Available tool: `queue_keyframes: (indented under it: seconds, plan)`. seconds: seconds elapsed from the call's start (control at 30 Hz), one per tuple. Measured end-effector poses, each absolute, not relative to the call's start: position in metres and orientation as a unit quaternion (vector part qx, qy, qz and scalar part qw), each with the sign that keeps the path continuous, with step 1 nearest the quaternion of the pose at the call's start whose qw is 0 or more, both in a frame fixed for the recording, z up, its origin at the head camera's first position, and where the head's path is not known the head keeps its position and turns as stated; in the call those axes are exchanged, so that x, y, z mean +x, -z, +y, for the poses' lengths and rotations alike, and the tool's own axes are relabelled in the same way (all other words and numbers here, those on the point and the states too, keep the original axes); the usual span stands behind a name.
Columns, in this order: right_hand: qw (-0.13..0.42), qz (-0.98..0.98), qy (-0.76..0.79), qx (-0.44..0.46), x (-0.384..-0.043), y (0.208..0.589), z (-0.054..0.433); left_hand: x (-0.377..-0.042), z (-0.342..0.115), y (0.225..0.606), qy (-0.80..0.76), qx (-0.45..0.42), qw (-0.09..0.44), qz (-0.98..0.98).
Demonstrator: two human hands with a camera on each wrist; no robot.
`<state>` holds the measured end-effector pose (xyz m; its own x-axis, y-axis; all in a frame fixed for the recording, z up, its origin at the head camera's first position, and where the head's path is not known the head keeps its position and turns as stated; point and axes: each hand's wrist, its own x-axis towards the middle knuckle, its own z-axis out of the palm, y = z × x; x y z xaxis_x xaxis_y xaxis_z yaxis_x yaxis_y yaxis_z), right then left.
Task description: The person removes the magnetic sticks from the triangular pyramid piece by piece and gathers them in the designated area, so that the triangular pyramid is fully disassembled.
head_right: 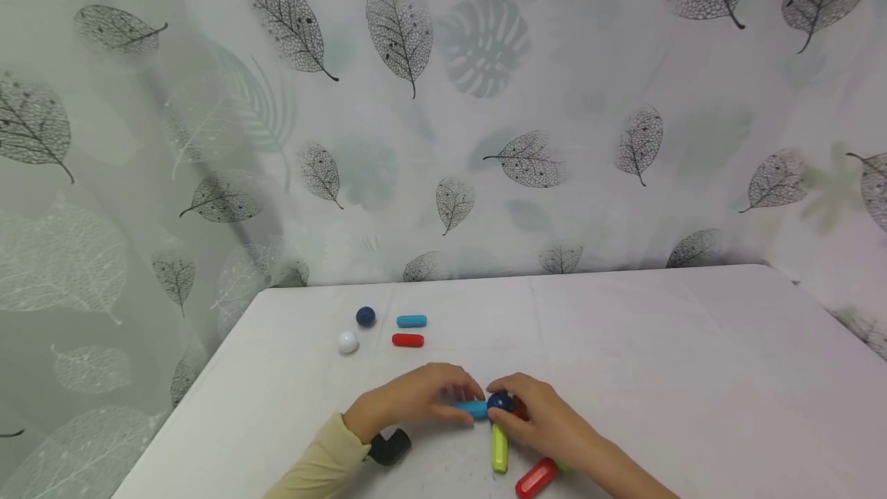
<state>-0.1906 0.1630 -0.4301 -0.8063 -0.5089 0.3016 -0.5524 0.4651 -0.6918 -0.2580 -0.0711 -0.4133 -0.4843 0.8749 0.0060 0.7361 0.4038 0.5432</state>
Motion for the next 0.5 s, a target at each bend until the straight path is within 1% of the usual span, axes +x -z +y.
queue_keyframes:
  seconds: [0.13,0.23,0.5]
  plan:
    - [-0.003,-0.874,-0.405,0.269,-0.1903,0.4285,0.1605,-0.257,-0.0699,0.4152,-0.249,0.486,0.148,0.824]
    - [-0.012,-0.873,-0.408,0.267,-0.1904,0.4281,0.1597,-0.2569,-0.0697,0.4158,-0.248,0.488,0.149,0.824]
    - [0.01,-0.853,-0.422,0.306,-0.1915,0.431,0.1617,-0.2578,-0.0707,0.4158,-0.245,0.496,0.146,0.82]
